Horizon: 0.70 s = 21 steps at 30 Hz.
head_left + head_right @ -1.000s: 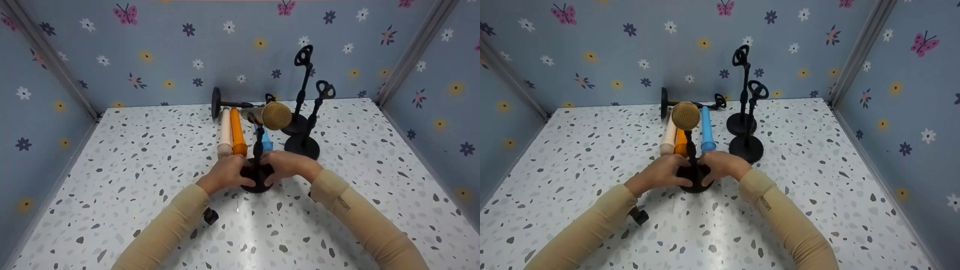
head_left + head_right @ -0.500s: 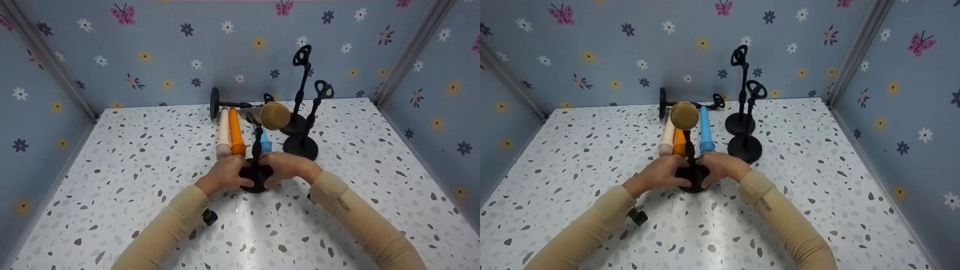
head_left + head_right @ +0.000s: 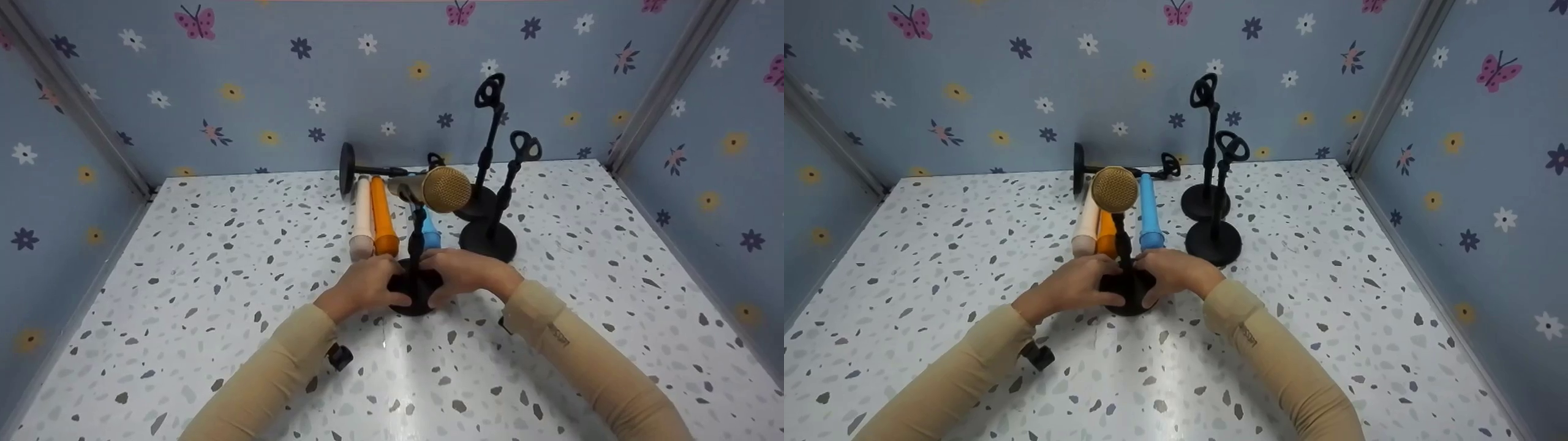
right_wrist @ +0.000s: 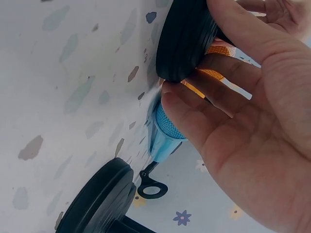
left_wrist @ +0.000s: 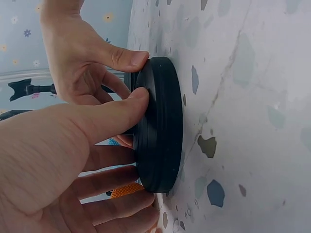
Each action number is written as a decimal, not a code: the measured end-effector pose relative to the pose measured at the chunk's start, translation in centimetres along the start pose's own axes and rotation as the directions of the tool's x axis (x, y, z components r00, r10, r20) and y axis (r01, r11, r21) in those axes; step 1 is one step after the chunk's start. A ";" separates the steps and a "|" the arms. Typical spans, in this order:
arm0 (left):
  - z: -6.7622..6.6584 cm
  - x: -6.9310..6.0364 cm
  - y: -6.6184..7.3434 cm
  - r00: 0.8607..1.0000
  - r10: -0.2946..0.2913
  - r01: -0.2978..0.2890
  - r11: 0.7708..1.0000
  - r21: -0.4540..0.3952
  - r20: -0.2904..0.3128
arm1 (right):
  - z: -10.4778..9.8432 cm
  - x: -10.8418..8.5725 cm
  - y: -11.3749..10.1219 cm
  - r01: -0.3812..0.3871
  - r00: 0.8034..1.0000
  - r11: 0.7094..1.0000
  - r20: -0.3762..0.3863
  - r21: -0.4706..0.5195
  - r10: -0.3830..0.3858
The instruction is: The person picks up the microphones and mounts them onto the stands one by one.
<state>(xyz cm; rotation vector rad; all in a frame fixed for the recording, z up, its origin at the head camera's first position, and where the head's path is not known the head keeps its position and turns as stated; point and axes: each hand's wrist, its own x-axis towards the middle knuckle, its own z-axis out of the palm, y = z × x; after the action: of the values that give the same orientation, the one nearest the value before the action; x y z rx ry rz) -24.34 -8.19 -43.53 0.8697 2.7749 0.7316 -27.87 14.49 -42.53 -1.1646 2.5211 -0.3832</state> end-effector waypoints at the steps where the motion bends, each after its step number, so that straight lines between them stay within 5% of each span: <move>1: -0.1 -0.1 0.0 1.000 -0.009 0.009 1.000 -0.004 0.003 | 0.0 0.1 -0.2 0.001 1.000 1.000 0.002 0.003 -0.001; 12: -1.3 -2.3 -0.9 0.999 -0.038 0.038 0.998 -0.058 0.004 | 0.9 1.4 -2.8 -0.040 0.999 0.999 -0.003 -0.014 0.040; 21: -2.1 -5.1 -2.6 0.994 -0.107 0.105 0.990 -0.089 -0.015 | 1.5 3.3 -5.4 0.032 0.998 0.992 -0.046 -0.122 -0.037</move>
<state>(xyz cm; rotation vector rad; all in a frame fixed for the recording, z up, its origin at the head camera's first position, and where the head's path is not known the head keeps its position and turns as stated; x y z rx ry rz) -22.05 -13.76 -43.05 0.6966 2.7570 0.8406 -25.60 8.42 -42.49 -1.2597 2.6009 -0.2725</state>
